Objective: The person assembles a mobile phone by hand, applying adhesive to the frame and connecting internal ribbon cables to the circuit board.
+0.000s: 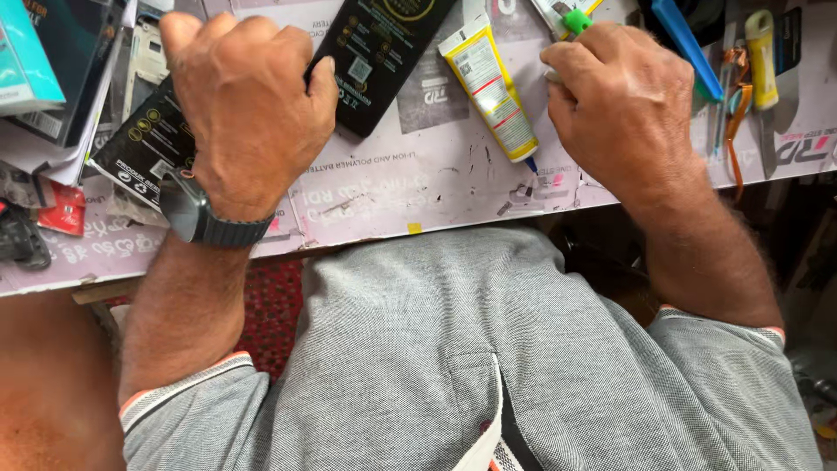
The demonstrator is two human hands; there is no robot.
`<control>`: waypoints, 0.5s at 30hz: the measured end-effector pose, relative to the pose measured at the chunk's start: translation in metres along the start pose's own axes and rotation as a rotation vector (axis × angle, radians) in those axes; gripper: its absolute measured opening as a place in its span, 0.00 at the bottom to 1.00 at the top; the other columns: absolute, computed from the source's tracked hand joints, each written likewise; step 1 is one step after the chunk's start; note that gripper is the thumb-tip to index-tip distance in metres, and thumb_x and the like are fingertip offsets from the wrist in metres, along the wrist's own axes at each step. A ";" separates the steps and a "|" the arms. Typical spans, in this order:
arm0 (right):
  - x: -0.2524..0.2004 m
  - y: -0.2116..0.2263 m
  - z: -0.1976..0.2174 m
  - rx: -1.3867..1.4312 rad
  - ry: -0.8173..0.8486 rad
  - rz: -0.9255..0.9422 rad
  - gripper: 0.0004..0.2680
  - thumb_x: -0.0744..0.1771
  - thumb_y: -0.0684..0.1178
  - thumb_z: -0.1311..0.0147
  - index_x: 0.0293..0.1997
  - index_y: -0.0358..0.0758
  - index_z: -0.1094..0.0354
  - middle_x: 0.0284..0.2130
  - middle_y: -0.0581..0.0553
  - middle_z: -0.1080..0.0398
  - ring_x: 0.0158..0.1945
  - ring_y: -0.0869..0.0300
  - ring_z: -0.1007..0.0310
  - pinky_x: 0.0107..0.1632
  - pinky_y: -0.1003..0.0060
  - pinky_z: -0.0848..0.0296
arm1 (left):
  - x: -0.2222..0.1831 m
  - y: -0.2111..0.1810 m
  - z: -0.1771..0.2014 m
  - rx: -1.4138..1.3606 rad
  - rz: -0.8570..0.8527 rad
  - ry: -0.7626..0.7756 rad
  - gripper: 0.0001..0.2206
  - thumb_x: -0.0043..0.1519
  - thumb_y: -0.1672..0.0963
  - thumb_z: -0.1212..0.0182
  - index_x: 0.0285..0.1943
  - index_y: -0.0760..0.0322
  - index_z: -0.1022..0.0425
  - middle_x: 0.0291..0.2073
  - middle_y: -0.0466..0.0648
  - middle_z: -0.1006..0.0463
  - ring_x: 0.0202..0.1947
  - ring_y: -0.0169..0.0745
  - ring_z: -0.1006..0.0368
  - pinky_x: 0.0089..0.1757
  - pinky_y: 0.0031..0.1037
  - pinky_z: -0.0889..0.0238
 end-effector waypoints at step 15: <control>-0.018 -0.013 0.005 0.148 0.001 -0.038 0.08 0.64 0.36 0.35 0.45 0.35 0.25 0.35 0.40 0.27 0.42 0.49 0.24 0.44 0.57 0.24 | 0.029 -0.136 -0.034 -0.288 -0.516 -0.030 0.04 0.63 0.60 0.44 0.40 0.64 0.23 0.43 0.50 0.25 0.54 0.47 0.32 0.61 0.44 0.47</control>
Point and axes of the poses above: each hand's wrist, its own x-axis towards the middle knuckle, its own z-axis out of the back of the hand, y = z × x, the point moved 7 cm from there along x, towards the middle knuckle
